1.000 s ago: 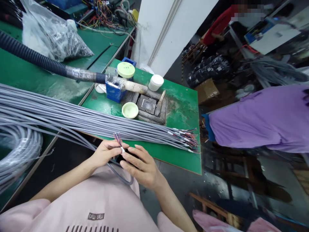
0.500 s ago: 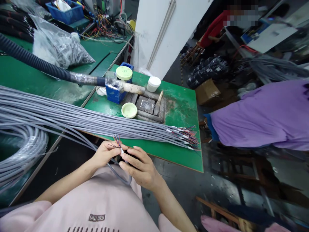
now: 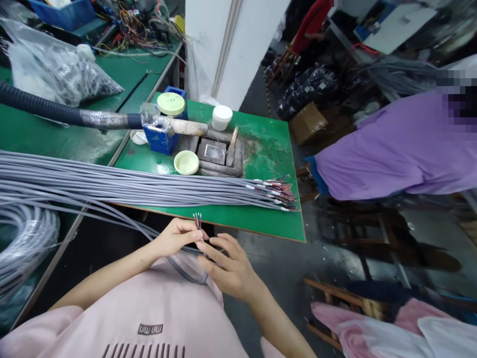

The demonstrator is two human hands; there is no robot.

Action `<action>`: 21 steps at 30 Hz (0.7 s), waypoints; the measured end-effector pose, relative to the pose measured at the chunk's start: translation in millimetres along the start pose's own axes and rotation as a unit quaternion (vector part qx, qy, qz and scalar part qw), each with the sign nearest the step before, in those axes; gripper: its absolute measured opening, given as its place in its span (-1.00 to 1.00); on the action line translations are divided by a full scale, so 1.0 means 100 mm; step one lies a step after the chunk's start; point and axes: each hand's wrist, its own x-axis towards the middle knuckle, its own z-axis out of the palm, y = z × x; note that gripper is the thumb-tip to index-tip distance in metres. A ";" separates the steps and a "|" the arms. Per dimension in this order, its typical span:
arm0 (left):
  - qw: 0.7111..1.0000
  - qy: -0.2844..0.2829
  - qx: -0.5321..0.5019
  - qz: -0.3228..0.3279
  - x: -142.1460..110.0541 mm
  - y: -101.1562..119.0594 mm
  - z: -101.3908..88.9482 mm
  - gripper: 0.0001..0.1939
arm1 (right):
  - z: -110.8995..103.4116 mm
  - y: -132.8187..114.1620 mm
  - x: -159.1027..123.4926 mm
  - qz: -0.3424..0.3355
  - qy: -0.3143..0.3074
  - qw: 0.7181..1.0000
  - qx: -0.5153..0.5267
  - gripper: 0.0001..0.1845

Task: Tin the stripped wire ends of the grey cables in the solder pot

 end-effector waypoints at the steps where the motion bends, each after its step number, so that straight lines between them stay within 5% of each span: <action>1: 1.000 -0.023 0.019 0.001 0.02 -0.01 0.03 -0.61 | -0.04 -0.02 -0.07 0.013 -0.006 1.000 -0.013 -0.77; 5: 0.996 -0.072 0.039 0.026 0.04 -0.02 0.08 -0.64 | -0.10 -0.13 -0.19 0.048 0.006 0.999 0.002 -0.73; 11: 0.993 -0.021 0.089 0.077 -0.03 0.06 0.02 -0.72 | 0.09 -0.22 -0.04 0.205 0.126 0.967 0.085 -0.80; 15: 0.989 0.014 0.103 0.107 -0.08 0.10 -0.01 -0.73 | 0.23 -0.23 0.08 0.337 0.077 0.925 0.157 -0.87; 21: 0.987 0.130 0.033 0.091 -0.11 0.12 -0.05 -0.72 | 0.29 -0.22 0.19 0.371 0.035 0.908 0.190 -0.79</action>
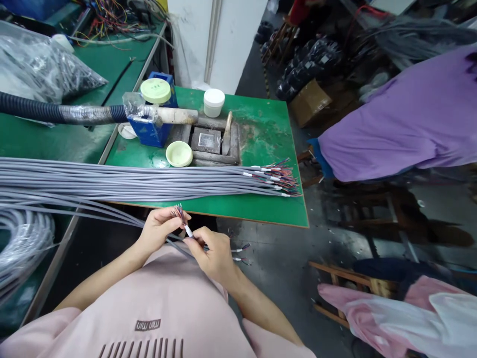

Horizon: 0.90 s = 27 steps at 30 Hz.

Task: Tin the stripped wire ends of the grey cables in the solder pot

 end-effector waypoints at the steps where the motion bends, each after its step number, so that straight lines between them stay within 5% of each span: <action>1: 1.000 0.021 -0.009 -0.001 0.00 0.00 0.00 -0.72 | 0.00 0.00 0.01 0.001 -0.001 1.000 0.004 -0.79; 10: 0.996 0.084 -0.015 -0.013 0.01 0.00 0.02 -0.69 | 0.00 -0.02 0.04 0.050 -0.036 0.996 0.065 -0.80; 27: 0.996 0.080 -0.016 -0.031 0.01 -0.04 0.01 -0.73 | 0.02 -0.03 0.09 0.115 -0.062 0.975 0.179 -0.78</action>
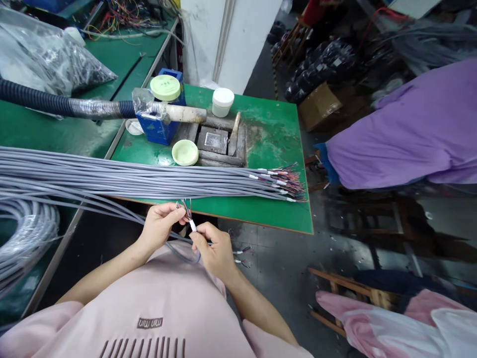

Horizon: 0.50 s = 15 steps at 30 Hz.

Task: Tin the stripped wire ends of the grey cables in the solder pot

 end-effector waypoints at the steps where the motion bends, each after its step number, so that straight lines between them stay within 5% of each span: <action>1: 1.000 0.000 -0.005 0.000 0.00 0.00 0.00 -0.74 | 0.00 0.00 0.00 0.002 -0.002 1.000 0.006 -0.78; 15: 1.000 -0.012 0.024 -0.008 0.01 -0.02 0.01 -0.71 | -0.03 0.03 -0.01 0.034 0.009 0.999 0.030 -0.78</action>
